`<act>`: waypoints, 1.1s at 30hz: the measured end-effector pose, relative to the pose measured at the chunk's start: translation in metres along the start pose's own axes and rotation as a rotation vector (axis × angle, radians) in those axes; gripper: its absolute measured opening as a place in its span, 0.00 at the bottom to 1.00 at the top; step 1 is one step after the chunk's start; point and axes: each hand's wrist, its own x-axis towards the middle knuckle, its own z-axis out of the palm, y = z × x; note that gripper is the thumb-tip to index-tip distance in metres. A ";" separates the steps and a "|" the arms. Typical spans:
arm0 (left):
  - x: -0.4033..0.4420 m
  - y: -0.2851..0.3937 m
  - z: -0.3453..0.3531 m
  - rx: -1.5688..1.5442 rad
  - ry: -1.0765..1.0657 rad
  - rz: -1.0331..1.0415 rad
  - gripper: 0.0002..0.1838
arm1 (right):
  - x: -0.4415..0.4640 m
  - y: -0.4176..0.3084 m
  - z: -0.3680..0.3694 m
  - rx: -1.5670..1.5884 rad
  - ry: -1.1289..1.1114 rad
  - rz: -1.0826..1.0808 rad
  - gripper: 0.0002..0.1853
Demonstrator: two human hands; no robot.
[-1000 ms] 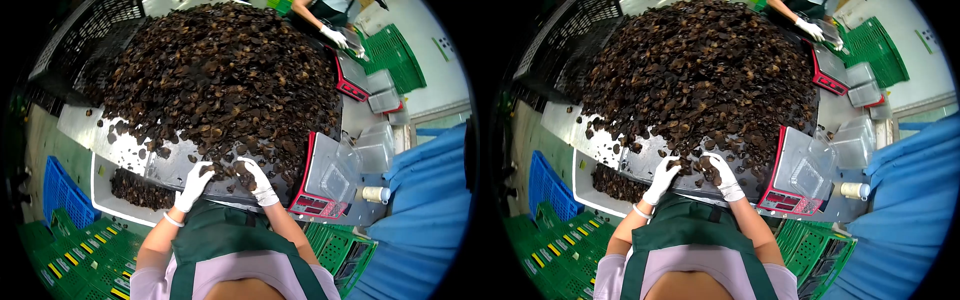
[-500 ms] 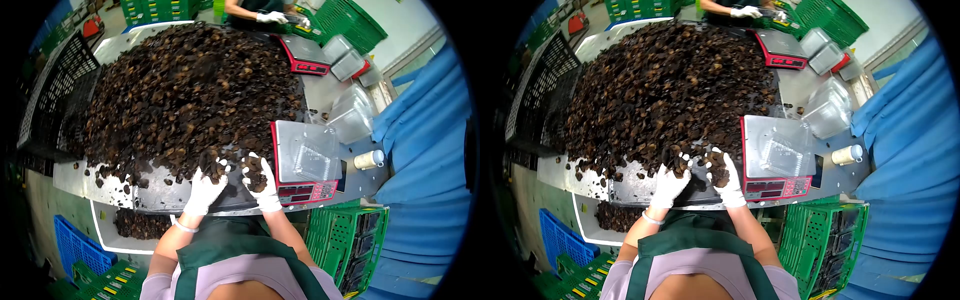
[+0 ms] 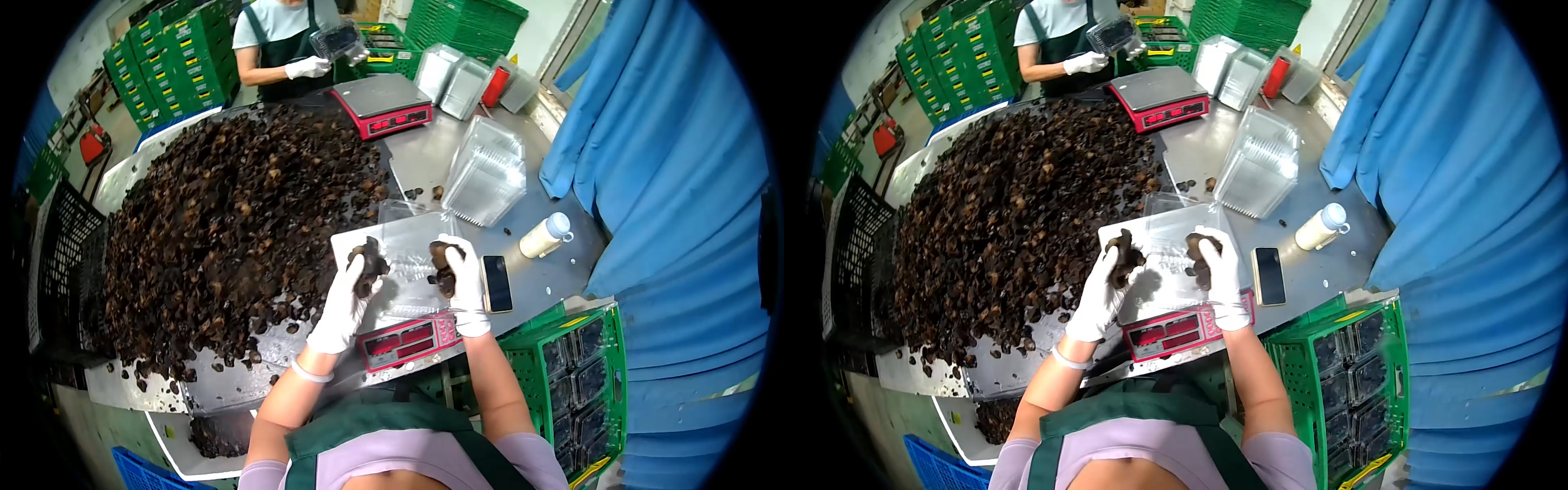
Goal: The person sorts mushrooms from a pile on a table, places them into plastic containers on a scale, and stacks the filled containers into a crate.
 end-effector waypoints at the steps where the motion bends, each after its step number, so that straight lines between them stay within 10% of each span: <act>1: 0.006 -0.007 0.007 0.130 0.021 0.039 0.18 | 0.004 0.012 -0.006 -0.031 -0.020 -0.074 0.10; 8: 0.027 -0.040 -0.004 1.164 -0.003 0.257 0.12 | 0.005 0.023 -0.034 0.014 -0.229 -0.070 0.25; 14: 0.032 -0.050 -0.018 1.204 -0.050 0.529 0.10 | 0.019 0.006 -0.098 0.032 0.087 -0.044 0.15; 19: 0.009 -0.037 -0.016 1.004 0.068 0.402 0.17 | 0.023 0.077 -0.192 -0.613 0.488 -0.016 0.28; 24: -0.026 0.001 -0.024 0.960 0.238 0.509 0.26 | 0.007 0.110 -0.203 -1.428 0.343 0.266 0.55; 33: -0.122 0.010 -0.142 1.188 0.775 0.550 0.19 | 0.017 0.101 -0.189 -1.511 0.367 0.230 0.42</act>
